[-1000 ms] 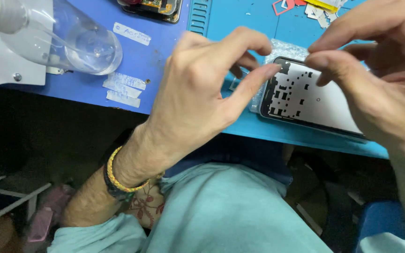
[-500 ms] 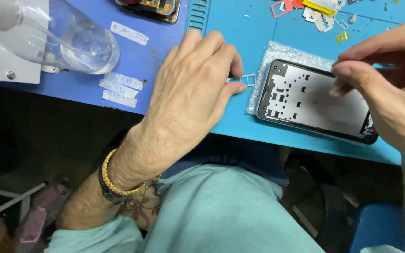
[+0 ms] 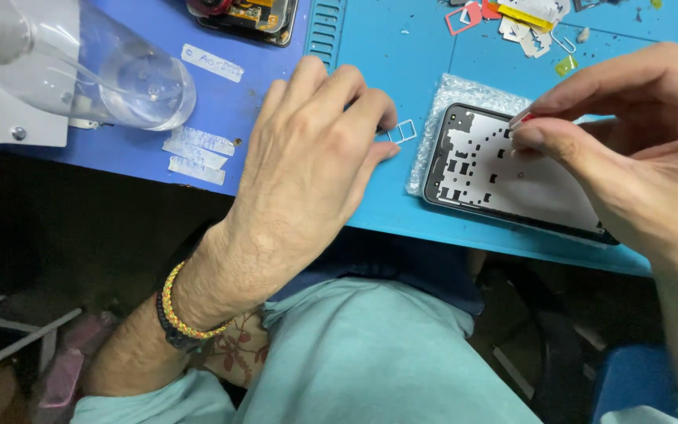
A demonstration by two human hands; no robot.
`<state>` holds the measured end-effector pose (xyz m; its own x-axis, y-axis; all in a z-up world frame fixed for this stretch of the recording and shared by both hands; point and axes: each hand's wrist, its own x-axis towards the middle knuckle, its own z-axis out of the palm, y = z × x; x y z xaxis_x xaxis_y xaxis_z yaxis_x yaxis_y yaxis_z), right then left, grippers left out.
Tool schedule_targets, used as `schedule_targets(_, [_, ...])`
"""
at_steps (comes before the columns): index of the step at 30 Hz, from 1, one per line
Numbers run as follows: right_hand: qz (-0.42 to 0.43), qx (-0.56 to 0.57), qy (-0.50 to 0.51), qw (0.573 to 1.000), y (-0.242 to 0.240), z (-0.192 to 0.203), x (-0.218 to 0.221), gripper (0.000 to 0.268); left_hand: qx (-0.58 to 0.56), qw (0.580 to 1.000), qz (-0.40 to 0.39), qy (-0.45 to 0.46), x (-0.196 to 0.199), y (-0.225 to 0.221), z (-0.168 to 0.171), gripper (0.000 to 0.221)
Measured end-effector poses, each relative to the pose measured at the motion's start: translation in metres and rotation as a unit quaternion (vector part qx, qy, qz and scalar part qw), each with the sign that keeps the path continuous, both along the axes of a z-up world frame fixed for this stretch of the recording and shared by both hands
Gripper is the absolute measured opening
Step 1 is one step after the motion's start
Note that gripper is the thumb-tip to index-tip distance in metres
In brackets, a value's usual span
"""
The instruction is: Assembling a mobile phone by inserting the SIM tray and attaching the back cover with adhesive
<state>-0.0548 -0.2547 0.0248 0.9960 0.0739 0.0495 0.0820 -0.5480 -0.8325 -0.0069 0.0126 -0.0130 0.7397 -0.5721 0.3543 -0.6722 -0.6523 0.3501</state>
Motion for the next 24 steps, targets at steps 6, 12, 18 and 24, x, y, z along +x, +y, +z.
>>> schedule_targets(6, [0.023,-0.006,-0.004,1.000,-0.002,0.002,0.000,0.026,-0.009,0.999,-0.007,0.048,0.005,-0.004,0.005,0.026])
schedule_targets(12, [0.001,-0.004,0.006,1.000,0.002,0.003,0.000,0.026,-0.102,0.989,-0.046,0.094,0.007,0.004,0.017,0.018])
schedule_targets(18, [-0.030,0.043,0.060,0.997,0.002,0.006,0.005,0.038,-0.296,0.916,-0.085,0.259,0.008,-0.013,0.050,0.009])
schedule_targets(24, [-0.039,0.162,0.130,0.977,-0.009,0.005,0.003,0.020,-0.278,0.913,-0.143,0.263,0.013,-0.030,0.048,0.016])
